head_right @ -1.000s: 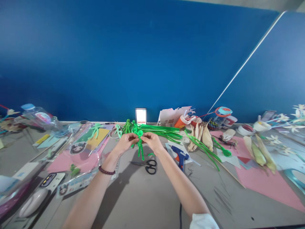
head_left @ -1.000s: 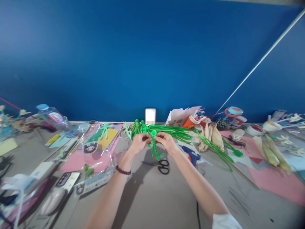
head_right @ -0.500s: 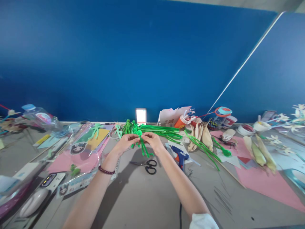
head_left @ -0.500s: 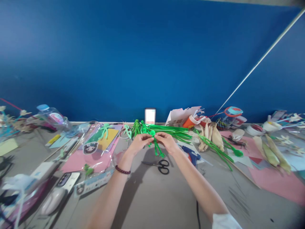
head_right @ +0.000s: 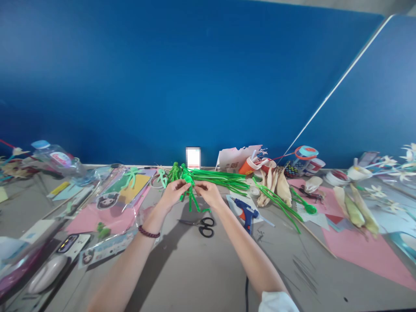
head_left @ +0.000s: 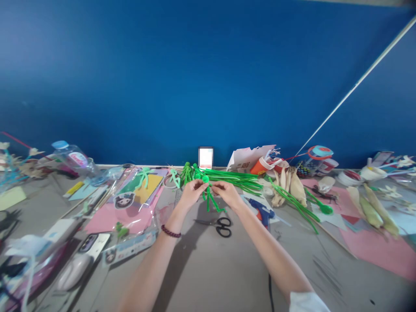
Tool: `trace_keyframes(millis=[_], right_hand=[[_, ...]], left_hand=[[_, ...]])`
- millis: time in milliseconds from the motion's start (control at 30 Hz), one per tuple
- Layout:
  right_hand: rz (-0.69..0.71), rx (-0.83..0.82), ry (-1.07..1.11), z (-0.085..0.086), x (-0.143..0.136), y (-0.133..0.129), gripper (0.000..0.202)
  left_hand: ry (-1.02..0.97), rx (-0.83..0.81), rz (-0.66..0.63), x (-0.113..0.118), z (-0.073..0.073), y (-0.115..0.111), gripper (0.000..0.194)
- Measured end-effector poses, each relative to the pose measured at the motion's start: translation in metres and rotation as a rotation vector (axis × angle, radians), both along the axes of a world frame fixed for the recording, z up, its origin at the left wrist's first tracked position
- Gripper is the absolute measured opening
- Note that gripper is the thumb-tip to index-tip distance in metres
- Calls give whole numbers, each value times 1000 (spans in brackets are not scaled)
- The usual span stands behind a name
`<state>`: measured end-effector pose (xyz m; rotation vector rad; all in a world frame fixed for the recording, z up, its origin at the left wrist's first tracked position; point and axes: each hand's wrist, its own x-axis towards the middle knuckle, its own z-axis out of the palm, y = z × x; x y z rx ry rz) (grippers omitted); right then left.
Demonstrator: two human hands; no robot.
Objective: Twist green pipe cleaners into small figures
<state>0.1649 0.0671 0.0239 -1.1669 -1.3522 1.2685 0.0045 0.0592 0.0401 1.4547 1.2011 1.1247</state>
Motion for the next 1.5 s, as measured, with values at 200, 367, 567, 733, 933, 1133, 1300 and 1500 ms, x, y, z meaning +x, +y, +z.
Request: trace_keyframes(millis=[200, 367, 567, 733, 933, 1133, 1300, 1500], right_hand=[[-75, -35, -78, -4, 3, 2, 19], [-61, -109, 3, 2, 5, 2, 16], [-36, -78, -60, 6, 13, 4, 18], [20, -41, -206, 3, 17, 4, 16], [56, -30, -303, -5, 14, 4, 18], [55, -110, -325, 3, 8, -2, 15], [26, -210, -221, -2, 4, 1, 6], [15, -211, -113, -17, 3, 5, 14]], left_hand=[[73, 74, 45, 9, -8, 0, 26], [71, 79, -20, 9, -6, -2, 27], [129, 91, 30, -25, -20, 19, 33], [378, 126, 405, -63, -45, 43, 26], [619, 187, 475, -64, -44, 68, 34], [786, 67, 498, -49, -41, 94, 38], [669, 39, 512, -48, -47, 101, 30], [176, 49, 545, -52, -39, 100, 27]])
